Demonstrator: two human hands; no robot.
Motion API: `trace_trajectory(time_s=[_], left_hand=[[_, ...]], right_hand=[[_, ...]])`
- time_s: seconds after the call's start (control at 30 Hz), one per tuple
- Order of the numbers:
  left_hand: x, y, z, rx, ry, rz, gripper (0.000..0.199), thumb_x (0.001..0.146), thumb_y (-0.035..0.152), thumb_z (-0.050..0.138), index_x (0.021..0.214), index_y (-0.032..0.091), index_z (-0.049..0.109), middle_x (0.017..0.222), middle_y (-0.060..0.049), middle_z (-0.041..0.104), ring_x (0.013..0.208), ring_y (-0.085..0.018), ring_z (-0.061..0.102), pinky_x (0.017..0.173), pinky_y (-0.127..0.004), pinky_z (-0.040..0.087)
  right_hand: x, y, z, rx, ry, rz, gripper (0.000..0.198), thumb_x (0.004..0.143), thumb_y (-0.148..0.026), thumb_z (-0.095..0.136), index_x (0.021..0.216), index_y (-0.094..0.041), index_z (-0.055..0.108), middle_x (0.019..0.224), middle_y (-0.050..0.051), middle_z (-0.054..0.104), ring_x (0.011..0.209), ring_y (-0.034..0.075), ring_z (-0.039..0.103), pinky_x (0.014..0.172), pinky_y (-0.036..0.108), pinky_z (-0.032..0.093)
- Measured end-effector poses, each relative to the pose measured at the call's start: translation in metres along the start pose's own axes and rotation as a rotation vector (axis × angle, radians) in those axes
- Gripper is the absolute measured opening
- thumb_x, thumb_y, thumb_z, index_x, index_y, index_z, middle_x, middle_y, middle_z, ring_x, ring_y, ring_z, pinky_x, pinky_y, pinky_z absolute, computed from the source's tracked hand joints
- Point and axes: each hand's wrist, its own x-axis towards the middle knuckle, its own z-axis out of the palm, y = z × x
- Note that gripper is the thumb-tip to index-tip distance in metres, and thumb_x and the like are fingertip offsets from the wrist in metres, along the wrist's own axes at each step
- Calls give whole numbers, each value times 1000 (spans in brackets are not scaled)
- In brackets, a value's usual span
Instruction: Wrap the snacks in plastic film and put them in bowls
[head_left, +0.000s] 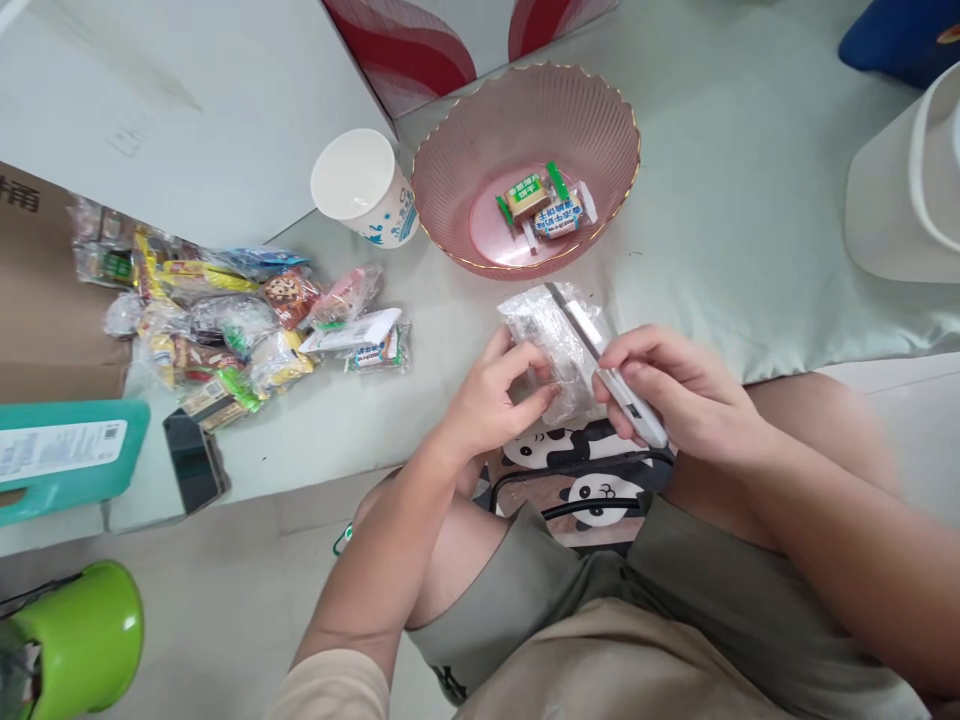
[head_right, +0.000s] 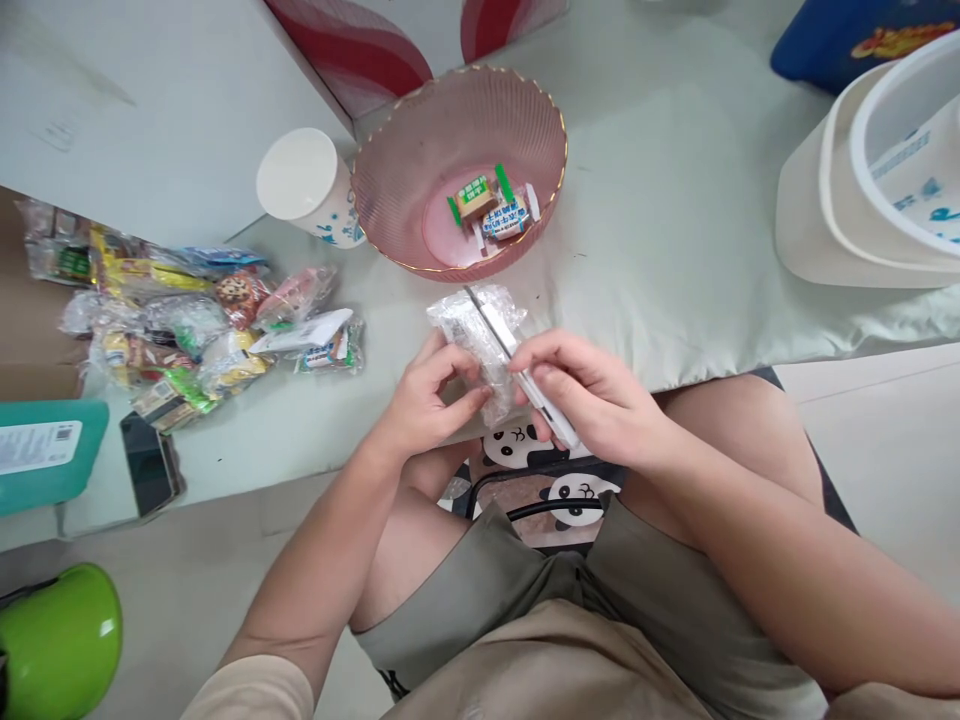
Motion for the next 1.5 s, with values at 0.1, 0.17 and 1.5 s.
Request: trace_trajectory(time_s=[0.1, 0.17, 1.5], left_hand=[[-1, 3, -1, 23, 27, 20, 14, 81, 16, 69, 78, 22, 57, 91, -3, 55, 84, -17, 58, 80, -32, 53], [-2, 2, -3, 7, 93, 12, 16, 79, 16, 71, 76, 22, 56, 90, -2, 54, 82, -16, 57, 78, -30, 53], [-22, -40, -60, -105, 558, -376, 20, 78, 22, 65, 95, 24, 55, 86, -1, 68, 73, -13, 68, 66, -25, 56]], right_hand=[[1, 4, 5, 5, -25, 63, 26, 95, -49, 65, 97, -25, 55, 79, -2, 65, 48, 9, 61, 40, 23, 50], [0, 5, 6, -6, -35, 64, 24, 95, -47, 65, 97, -25, 58, 79, -2, 65, 48, 9, 60, 42, 23, 52], [25, 19, -37, -941, 257, -338, 19, 88, -37, 63, 99, -26, 74, 101, 8, 74, 86, 23, 68, 75, 38, 56]])
